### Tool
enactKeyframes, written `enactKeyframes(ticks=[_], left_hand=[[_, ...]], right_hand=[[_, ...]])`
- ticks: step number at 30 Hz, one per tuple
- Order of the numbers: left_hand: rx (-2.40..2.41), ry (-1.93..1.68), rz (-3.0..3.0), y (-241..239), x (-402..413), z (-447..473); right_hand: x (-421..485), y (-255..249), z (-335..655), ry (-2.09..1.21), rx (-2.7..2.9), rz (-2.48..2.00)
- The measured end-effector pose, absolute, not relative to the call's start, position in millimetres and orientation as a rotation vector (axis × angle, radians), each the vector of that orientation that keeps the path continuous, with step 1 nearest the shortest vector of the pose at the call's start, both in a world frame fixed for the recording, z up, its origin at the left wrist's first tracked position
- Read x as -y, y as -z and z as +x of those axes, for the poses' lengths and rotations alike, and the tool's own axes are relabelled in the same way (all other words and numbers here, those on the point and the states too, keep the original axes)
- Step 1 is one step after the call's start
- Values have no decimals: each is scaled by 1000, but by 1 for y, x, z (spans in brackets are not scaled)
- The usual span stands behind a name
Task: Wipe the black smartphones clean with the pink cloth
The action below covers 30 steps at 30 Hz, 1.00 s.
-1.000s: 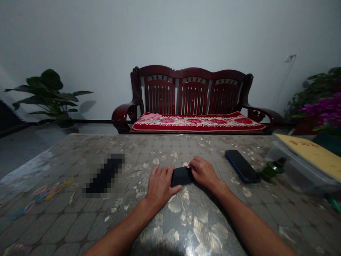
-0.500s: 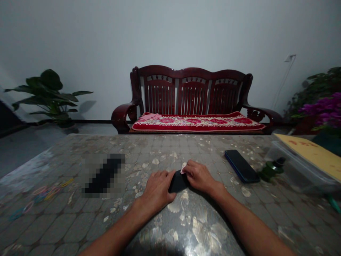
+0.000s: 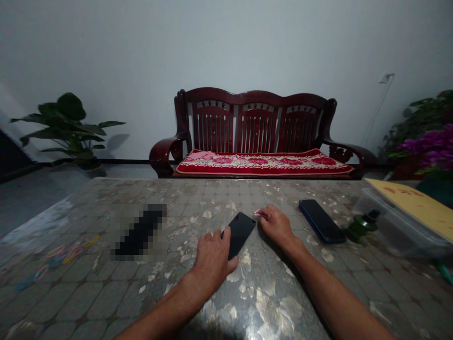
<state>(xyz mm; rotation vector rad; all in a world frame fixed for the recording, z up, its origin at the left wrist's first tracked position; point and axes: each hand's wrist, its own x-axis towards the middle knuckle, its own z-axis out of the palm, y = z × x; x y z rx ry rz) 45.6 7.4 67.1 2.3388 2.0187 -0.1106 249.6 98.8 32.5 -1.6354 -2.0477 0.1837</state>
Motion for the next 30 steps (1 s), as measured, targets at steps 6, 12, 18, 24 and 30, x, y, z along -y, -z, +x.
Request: enactKeyframes(ticks=[6,12,18,24,30], left_hand=[[-2058,65,2399,-62,-7,48],[-1915,58,2369,-68,-1,53],[-1707,18,2232,-75,-1,45],[-1570,-44,2199,-77,8,41],[-1552,-70,2220,-78,10,41]], right_hand=[[-98,-28,239,-353,2037,-1516],[-101,-23,233,-413,2034,-1443],[-102,-21,235,-350,2112,-1398],[-103,-25,235,-198,2236,-1384],[-100,-32,235,-214,2334,-1348]])
